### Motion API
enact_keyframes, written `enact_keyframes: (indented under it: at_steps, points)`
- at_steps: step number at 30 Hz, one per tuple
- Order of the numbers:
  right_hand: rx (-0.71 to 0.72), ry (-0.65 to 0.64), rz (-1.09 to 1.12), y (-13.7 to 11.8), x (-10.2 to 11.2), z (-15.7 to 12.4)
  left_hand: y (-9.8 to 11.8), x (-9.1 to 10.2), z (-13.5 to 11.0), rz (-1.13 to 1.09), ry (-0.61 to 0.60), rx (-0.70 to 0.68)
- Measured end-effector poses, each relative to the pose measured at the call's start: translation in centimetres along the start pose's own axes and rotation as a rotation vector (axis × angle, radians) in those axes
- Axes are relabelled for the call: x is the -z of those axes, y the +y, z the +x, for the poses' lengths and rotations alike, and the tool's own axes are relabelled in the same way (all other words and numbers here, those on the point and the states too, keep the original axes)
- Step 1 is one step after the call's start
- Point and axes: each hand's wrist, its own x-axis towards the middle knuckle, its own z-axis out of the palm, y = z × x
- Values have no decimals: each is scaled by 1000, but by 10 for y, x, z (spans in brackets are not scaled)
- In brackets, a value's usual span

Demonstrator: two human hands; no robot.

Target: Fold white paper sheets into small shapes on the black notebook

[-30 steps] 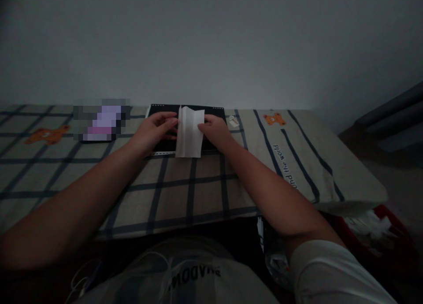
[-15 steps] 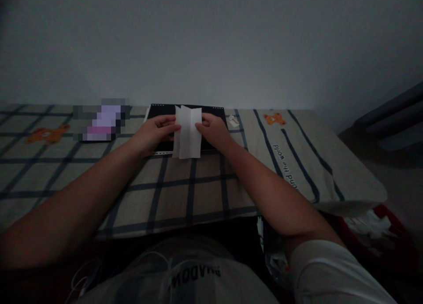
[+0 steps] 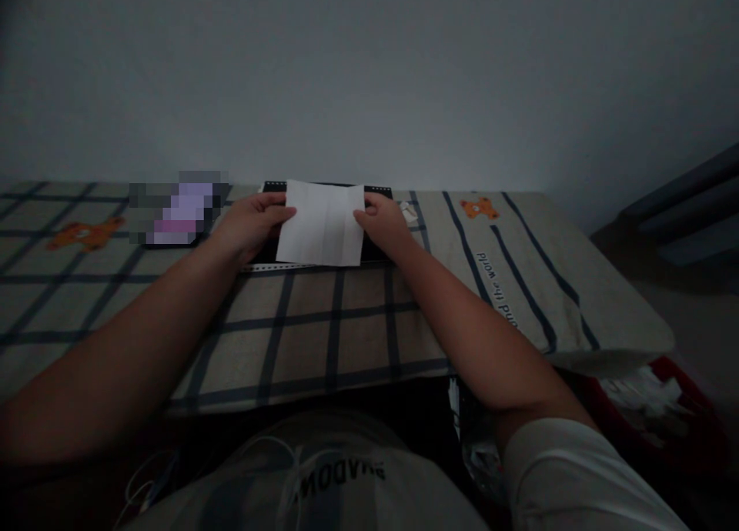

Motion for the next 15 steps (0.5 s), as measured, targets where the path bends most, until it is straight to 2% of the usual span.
enact_keyframes:
  at_steps: [5, 9, 12, 15]
  points:
    - [26, -55, -67, -1, 4, 3, -3, 6, 7, 157, 27, -26]
    - [9, -114, -201, 0, 6, 5, -2, 10, 6, 435, 30, -101]
    - [25, -104, -335, 3, 5, 5, 0, 10, 0, 683, -13, -189]
    - [33, -126, -406, 9, 2, 6, 0, 10, -3, 811, -35, -240]
